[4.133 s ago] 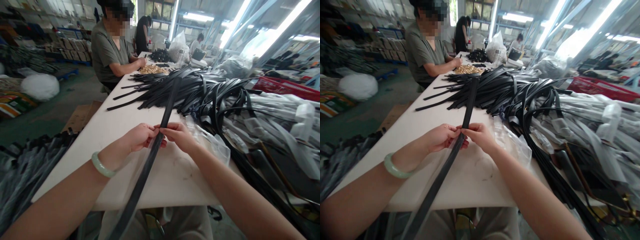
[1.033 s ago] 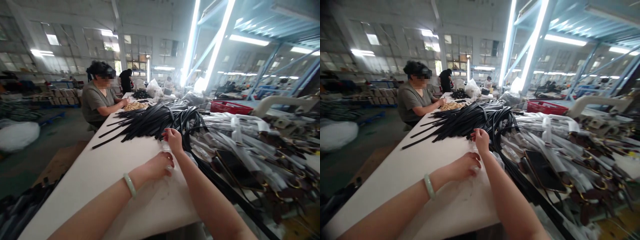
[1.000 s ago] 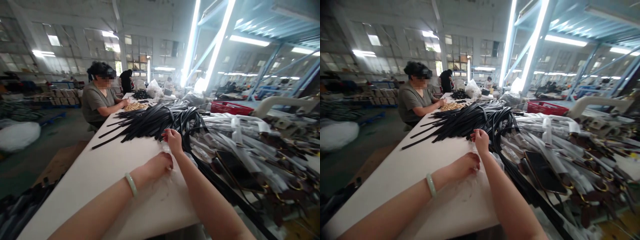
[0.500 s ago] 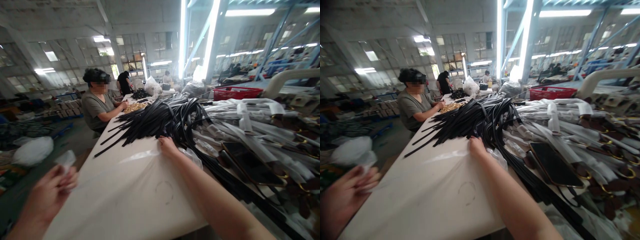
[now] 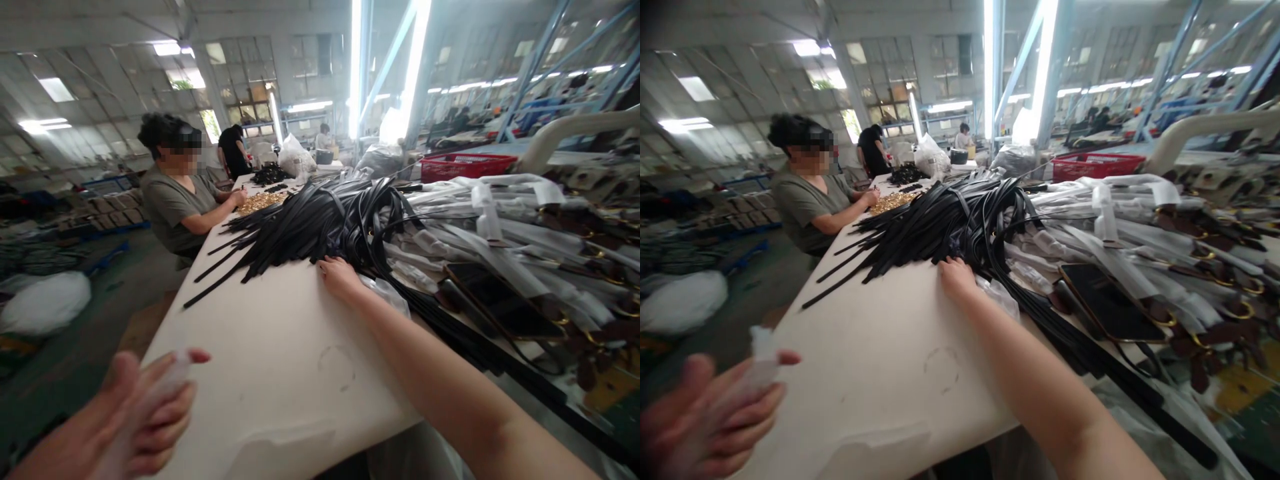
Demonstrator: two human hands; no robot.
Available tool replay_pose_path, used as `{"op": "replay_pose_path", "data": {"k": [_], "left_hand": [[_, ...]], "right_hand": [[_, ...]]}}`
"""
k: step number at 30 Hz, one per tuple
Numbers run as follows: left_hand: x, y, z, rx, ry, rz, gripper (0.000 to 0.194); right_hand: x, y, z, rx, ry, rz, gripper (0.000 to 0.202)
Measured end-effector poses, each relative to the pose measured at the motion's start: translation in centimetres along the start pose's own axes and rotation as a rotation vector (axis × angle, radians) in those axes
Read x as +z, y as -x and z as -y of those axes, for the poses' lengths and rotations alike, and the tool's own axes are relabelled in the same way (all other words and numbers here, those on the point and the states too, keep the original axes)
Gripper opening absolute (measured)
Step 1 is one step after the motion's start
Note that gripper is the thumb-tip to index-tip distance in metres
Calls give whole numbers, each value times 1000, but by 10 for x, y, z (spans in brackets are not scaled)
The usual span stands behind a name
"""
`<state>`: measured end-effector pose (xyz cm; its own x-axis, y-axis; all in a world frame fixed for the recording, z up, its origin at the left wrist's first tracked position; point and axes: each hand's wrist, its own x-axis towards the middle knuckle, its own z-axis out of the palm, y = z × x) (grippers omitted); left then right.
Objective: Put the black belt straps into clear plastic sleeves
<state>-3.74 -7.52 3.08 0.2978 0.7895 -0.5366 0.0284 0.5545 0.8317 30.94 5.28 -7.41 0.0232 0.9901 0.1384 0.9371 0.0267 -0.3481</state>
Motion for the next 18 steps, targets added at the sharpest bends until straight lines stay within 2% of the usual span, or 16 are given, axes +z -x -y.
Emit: {"op": "replay_pose_path", "data": {"k": [1,3,4,6,8,11,13,15,17,18], "left_hand": [[19,-10,0,-90,42,76,66],[56,-38,1,-84,141,143,47],[70,-55,2,-35,164,157,40],[86,-88,5,142,180,55,31],[84,-114,9,278,186,-69,25],[66,-130,14,348,120,-106,22],[55,-130,16,376,37,-112,25],[50,-127,17,380,-24,-132,27],[51,-124,17,376,-74,-109,29],[52,-123,18,378,-103,-86,29]], "right_hand": [[-3,4,3,-22,17,12,43],[-9,15,13,-81,49,42,39],[-11,20,19,-118,62,58,37],[-14,32,33,-208,88,91,35],[-15,41,46,-332,57,127,38],[-13,48,60,-457,-255,169,37],[-9,49,65,-415,-586,182,33],[-5,48,70,-318,-896,234,40],[-1,48,74,-241,-1099,288,48],[1,49,77,-205,-1126,292,43]]}}
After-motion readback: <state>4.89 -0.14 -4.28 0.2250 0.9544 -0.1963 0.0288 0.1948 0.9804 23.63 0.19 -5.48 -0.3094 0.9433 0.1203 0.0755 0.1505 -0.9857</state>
